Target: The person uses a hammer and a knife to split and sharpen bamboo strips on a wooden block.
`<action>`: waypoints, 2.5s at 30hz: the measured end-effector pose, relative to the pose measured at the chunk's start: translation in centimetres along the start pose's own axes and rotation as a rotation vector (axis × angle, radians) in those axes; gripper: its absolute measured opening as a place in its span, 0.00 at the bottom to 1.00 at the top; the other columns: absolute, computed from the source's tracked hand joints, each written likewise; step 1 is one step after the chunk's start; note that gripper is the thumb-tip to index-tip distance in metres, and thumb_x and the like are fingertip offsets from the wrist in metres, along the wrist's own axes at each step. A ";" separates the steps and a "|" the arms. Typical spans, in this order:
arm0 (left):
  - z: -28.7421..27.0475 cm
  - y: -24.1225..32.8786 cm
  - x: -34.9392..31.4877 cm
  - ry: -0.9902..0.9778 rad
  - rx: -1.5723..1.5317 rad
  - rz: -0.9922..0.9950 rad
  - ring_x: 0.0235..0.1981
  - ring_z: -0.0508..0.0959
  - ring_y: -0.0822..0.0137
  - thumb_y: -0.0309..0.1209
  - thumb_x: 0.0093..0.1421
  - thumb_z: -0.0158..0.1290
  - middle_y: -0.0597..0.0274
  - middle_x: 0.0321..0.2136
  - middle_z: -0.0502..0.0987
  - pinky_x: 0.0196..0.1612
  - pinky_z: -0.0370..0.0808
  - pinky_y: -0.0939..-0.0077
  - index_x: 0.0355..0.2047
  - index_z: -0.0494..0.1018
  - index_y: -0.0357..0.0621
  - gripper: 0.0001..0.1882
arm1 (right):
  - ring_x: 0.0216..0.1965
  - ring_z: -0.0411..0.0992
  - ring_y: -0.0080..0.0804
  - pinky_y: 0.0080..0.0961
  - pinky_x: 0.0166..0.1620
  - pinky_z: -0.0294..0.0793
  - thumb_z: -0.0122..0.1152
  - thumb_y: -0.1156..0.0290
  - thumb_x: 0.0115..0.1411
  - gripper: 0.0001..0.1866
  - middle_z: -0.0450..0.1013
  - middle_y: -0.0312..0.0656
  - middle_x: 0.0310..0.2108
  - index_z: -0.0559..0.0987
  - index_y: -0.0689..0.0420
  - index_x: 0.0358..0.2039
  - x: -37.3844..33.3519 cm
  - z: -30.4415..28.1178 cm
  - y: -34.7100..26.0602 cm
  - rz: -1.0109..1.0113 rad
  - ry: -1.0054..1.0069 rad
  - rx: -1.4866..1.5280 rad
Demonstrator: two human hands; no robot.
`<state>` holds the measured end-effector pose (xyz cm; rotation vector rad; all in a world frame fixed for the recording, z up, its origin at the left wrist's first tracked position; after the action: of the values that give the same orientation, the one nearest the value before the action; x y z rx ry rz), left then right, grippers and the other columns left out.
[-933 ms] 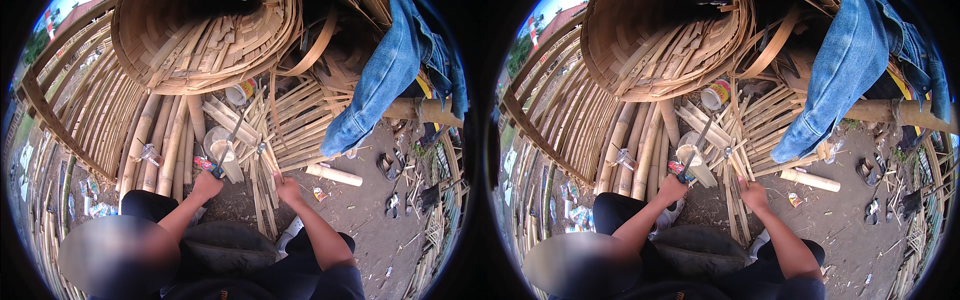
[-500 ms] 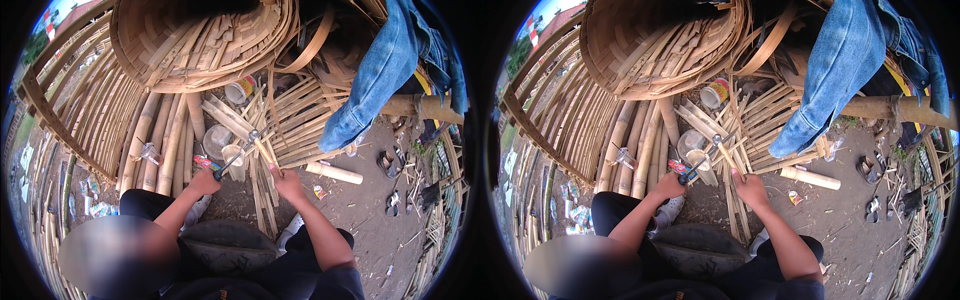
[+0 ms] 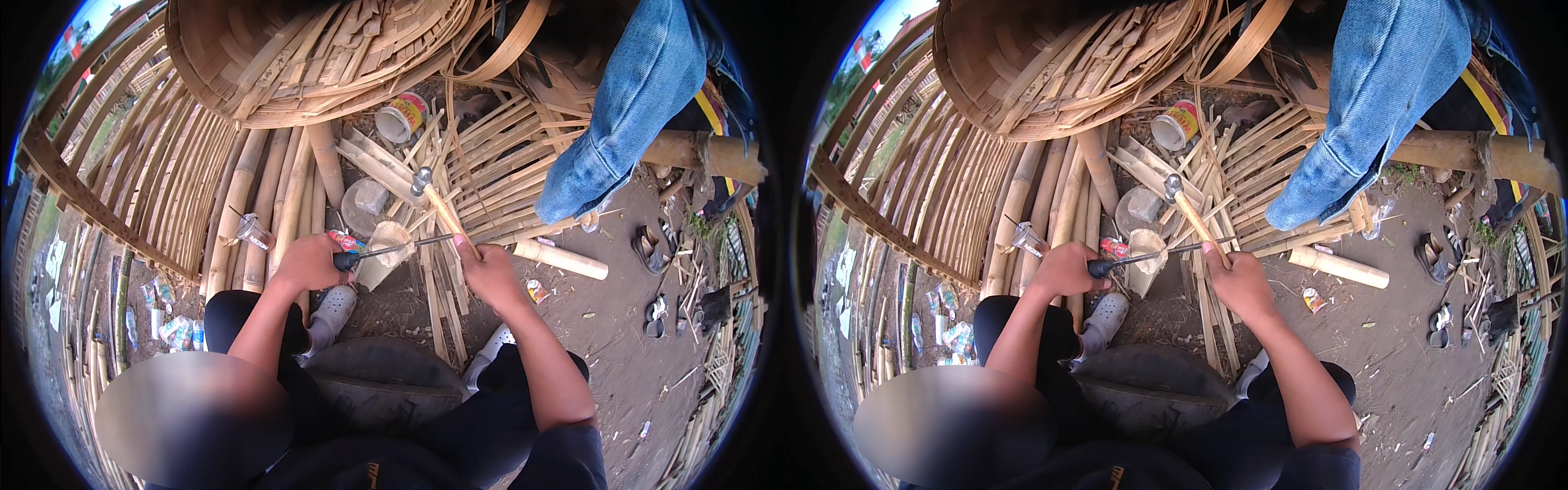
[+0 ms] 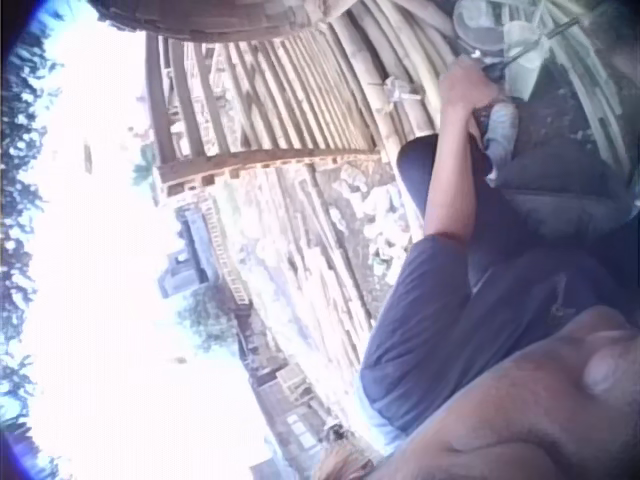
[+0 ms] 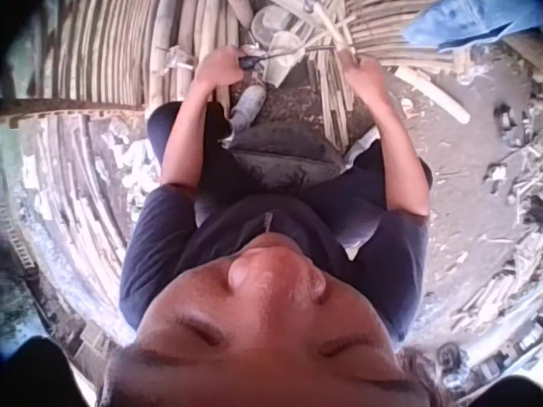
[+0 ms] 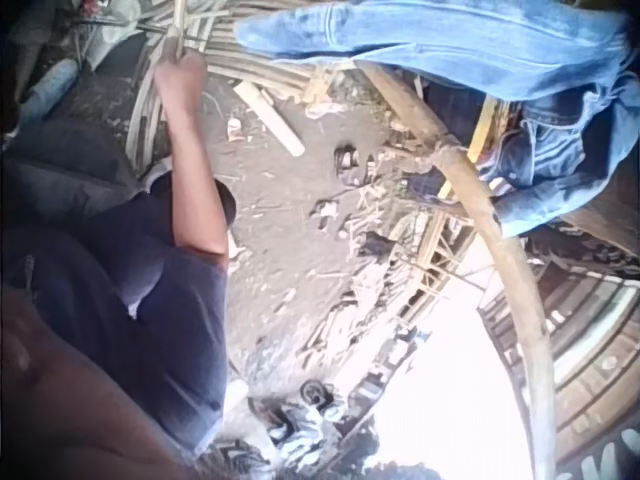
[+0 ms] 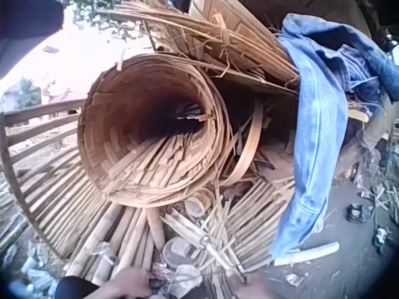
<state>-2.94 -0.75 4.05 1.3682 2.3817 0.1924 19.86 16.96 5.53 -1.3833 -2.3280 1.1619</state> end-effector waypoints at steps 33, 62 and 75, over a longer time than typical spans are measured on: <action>1.9 7.3 5.1 0.004 0.219 0.492 0.28 0.78 0.48 0.31 0.33 0.56 0.51 0.18 0.76 0.32 0.73 0.57 0.17 0.78 0.45 0.07 | 0.23 0.76 0.46 0.38 0.31 0.74 0.69 0.38 0.45 0.33 0.73 0.50 0.17 0.81 0.62 0.21 3.1 1.6 0.7 -0.062 -0.064 -0.348; 0.5 5.2 2.8 0.159 0.124 0.355 0.30 0.80 0.57 0.55 0.41 0.65 0.58 0.22 0.79 0.35 0.75 0.63 0.24 0.81 0.50 0.22 | 0.33 0.78 0.48 0.41 0.38 0.76 0.59 0.38 0.53 0.32 0.77 0.52 0.27 0.80 0.62 0.27 2.0 2.5 -0.8 -0.182 -0.113 -0.495; 1.5 4.0 1.7 0.258 0.192 0.372 0.22 0.79 0.56 0.62 0.43 0.61 0.59 0.16 0.76 0.28 0.74 0.63 0.21 0.80 0.50 0.26 | 0.29 0.76 0.52 0.43 0.36 0.76 0.61 0.42 0.53 0.31 0.75 0.56 0.23 0.79 0.64 0.22 1.9 3.9 -0.8 -0.250 0.000 -0.433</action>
<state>0.07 2.64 3.50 1.9816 2.3722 0.2596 16.27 16.25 3.09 -1.1515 -2.7649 0.6110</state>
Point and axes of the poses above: each hand's wrist, its own x-axis towards the middle knuckle, its own z-axis out of the palm, y = z × x, the point moved 3 cm from there along x, towards the middle knuckle
